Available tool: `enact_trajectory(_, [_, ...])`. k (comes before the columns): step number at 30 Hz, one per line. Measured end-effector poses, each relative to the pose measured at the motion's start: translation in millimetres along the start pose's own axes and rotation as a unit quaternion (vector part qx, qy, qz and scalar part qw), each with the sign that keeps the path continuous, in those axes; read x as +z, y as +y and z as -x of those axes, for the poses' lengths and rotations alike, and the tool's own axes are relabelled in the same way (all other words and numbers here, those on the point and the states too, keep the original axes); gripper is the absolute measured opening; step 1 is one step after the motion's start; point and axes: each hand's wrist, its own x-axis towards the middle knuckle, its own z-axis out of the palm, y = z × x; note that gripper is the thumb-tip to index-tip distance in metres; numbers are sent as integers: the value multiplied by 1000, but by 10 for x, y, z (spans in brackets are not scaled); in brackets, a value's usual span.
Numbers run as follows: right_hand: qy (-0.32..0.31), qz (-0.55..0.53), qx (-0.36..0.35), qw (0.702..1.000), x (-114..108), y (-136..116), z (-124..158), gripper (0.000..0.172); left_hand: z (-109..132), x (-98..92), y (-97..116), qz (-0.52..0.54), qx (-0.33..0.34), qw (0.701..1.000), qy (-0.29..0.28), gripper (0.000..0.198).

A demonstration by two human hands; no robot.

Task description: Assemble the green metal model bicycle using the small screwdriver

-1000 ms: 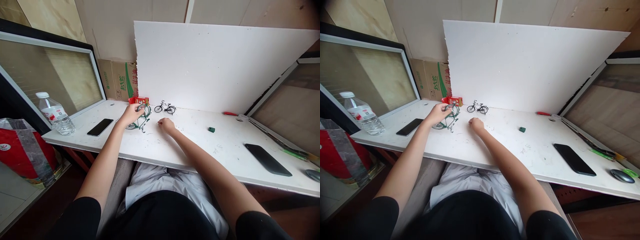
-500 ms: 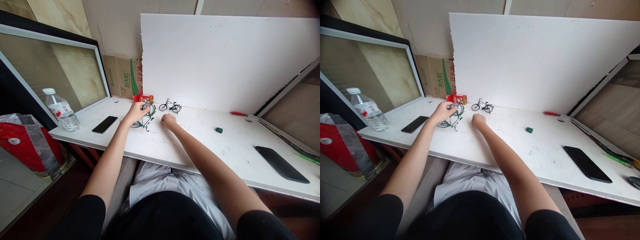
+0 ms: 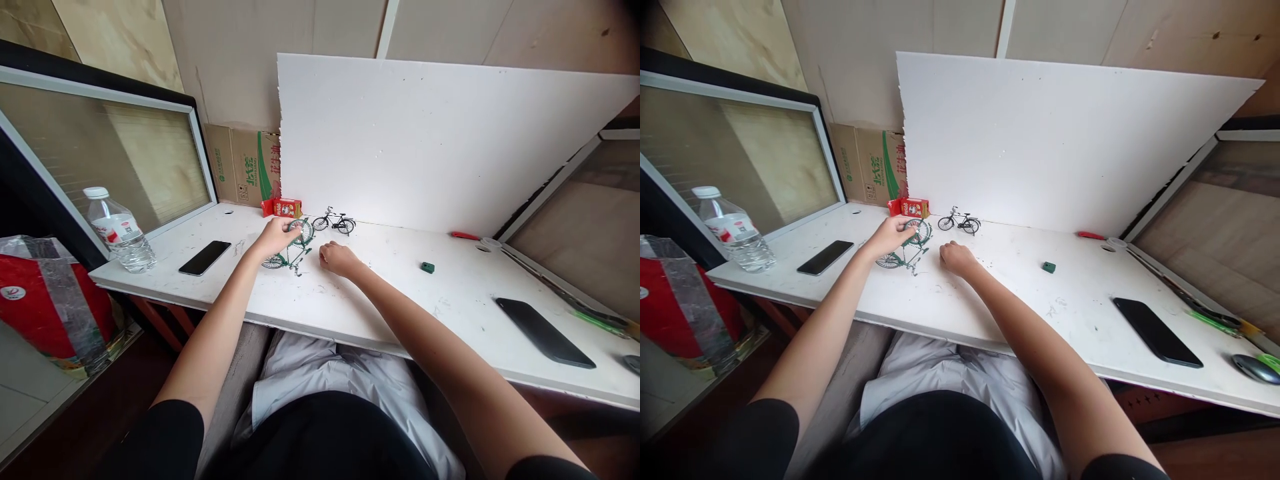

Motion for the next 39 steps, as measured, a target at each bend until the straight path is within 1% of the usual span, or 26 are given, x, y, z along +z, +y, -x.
enact_trajectory(4, [50,-65,-5,997,-76,48,398,15,44,179,83,-18,16,998,-53,34])
enact_trajectory(5, [72,-94,-5,993,-97,71,517,16,54,215,101,-23,16,998,-62,34])
enact_trajectory(6, [122,-177,-8,977,-119,95,638,14,64,247,119,-26,15,997,-69,35])
enact_trajectory(8, [197,-321,-13,926,-171,140,863,21,82,306,158,-27,12,996,-83,36])
enact_trajectory(9, [218,-362,-9,906,-200,158,956,25,92,337,181,-22,11,995,-91,36])
enact_trajectory(10, [215,-382,-10,899,-228,174,1030,27,103,372,206,-15,13,995,-99,35])
enact_trajectory(12, [242,-395,-1,886,-270,198,1116,30,127,457,260,7,19,995,-103,31])
enact_trajectory(13, [261,-387,3,885,-279,210,1129,30,141,506,285,20,21,994,-101,30])
enact_trajectory(15, [289,-354,6,889,-261,235,1110,28,169,608,319,35,15,995,-96,36])
enact_trajectory(17, [286,-332,9,899,-204,260,1063,27,194,701,322,35,2,995,-97,43])
enact_trajectory(20, [274,-335,19,902,-108,278,1009,24,215,803,278,22,-16,995,-97,43])
enact_trajectory(22, [286,-327,20,901,-84,269,1007,21,221,845,243,29,-29,994,-102,44])
enact_trajectory(25, [316,-280,-2,906,-127,228,1045,17,231,890,230,59,-42,989,-133,42])
enact_trajectory(27, [318,-251,-31,914,-177,193,1075,14,244,918,253,75,-50,985,-144,40])
enact_trajectory(30, [303,-244,-55,920,-223,155,1098,14,276,948,320,80,-82,985,-125,46])
enact_trajectory(32, [296,-256,-50,919,-223,149,1100,14,302,952,378,77,-106,985,-114,52])
enact_trajectory(33, [295,-263,-44,918,-218,152,1099,14,314,949,408,75,-114,984,-117,52])
enact_trajectory(35, [295,-272,-38,915,-207,163,1098,13,333,936,467,73,-114,981,-140,45])
enact_trajectory(37, [295,-272,-39,915,-203,176,1100,14,341,920,514,78,-99,978,-167,37])
enact_trajectory(39, [291,-266,-46,918,-211,185,1105,15,337,907,542,82,-83,977,-177,32])
